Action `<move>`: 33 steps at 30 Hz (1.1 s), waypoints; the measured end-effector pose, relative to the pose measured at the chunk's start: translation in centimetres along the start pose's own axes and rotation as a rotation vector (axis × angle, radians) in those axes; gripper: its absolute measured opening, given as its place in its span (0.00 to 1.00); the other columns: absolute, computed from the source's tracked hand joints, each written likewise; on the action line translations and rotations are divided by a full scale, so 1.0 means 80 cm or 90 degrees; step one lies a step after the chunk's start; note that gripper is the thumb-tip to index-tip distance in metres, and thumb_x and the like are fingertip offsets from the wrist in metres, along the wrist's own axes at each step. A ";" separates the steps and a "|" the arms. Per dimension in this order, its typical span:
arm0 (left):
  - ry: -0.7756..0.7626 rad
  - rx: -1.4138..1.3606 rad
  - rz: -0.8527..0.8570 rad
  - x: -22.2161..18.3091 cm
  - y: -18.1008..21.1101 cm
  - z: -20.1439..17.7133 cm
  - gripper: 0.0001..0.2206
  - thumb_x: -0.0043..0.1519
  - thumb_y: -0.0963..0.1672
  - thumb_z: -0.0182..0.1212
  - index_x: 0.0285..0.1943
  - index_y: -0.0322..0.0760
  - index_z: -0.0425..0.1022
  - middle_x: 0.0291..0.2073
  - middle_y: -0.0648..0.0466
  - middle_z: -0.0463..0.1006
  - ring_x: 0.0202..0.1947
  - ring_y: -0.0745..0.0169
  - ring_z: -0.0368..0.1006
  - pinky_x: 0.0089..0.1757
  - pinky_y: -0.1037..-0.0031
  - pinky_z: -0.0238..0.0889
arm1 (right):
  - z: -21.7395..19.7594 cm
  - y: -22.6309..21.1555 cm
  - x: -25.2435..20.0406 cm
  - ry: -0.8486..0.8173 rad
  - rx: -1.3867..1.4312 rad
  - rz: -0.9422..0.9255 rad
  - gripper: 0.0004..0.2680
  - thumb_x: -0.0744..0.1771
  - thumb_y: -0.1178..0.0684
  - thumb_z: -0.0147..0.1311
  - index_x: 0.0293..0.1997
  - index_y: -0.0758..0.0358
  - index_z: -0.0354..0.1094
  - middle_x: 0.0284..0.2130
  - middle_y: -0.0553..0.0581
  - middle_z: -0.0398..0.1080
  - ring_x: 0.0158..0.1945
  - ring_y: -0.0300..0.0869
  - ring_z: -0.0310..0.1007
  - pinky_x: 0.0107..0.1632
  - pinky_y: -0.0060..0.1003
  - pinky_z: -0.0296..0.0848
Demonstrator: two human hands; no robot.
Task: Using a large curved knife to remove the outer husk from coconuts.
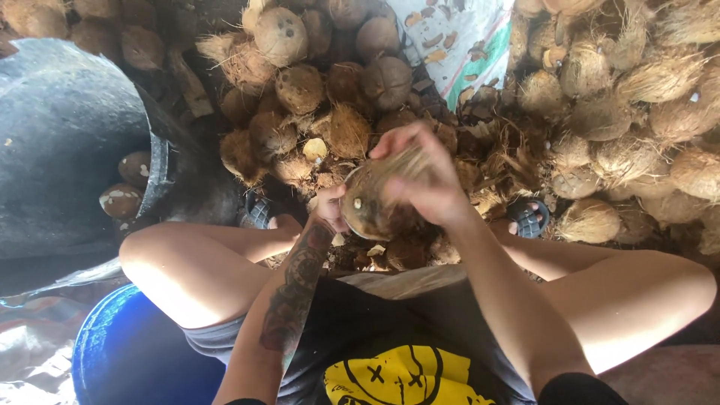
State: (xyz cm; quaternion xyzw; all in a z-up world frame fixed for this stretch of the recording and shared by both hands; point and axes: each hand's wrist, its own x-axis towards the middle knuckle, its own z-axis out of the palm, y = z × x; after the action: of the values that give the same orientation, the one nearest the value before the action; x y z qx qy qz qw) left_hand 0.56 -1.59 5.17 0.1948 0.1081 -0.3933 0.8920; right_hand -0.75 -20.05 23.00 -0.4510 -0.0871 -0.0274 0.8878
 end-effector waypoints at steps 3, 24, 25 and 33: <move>0.009 0.028 0.010 0.012 -0.014 -0.037 0.29 0.48 0.48 0.68 0.61 0.37 0.77 0.49 0.43 0.84 0.50 0.37 0.81 0.55 0.42 0.70 | -0.006 -0.005 -0.015 -0.279 -0.372 -0.036 0.27 0.56 0.53 0.80 0.57 0.67 0.68 0.60 0.68 0.66 0.67 0.62 0.65 0.72 0.62 0.63; 0.028 0.064 0.015 -0.010 0.032 0.020 0.28 0.53 0.51 0.66 0.61 0.33 0.78 0.51 0.36 0.83 0.52 0.34 0.79 0.58 0.40 0.67 | -0.385 0.008 -0.022 0.451 -0.788 0.029 0.24 0.65 0.52 0.76 0.64 0.57 0.63 0.52 0.66 0.74 0.55 0.55 0.78 0.56 0.52 0.80; 0.039 0.068 0.020 -0.010 0.032 0.011 0.32 0.50 0.54 0.68 0.62 0.36 0.77 0.52 0.39 0.82 0.54 0.35 0.78 0.60 0.41 0.65 | -0.404 0.006 -0.034 0.479 -0.799 0.150 0.25 0.65 0.52 0.75 0.64 0.61 0.60 0.56 0.68 0.64 0.58 0.61 0.73 0.52 0.56 0.83; 0.158 0.041 0.098 0.006 0.033 -0.088 0.41 0.48 0.58 0.68 0.70 0.35 0.73 0.62 0.33 0.77 0.61 0.26 0.73 0.65 0.33 0.57 | -0.453 0.033 -0.081 0.531 -0.920 0.493 0.39 0.64 0.36 0.72 0.74 0.72 0.48 0.67 0.84 0.48 0.71 0.75 0.50 0.69 0.70 0.57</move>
State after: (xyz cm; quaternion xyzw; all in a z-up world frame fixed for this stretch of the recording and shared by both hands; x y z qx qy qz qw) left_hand 2.56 2.77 -0.67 0.2785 0.1898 -0.3000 0.8924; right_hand -2.06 -47.90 -1.20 -0.8474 0.4358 0.0636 0.2966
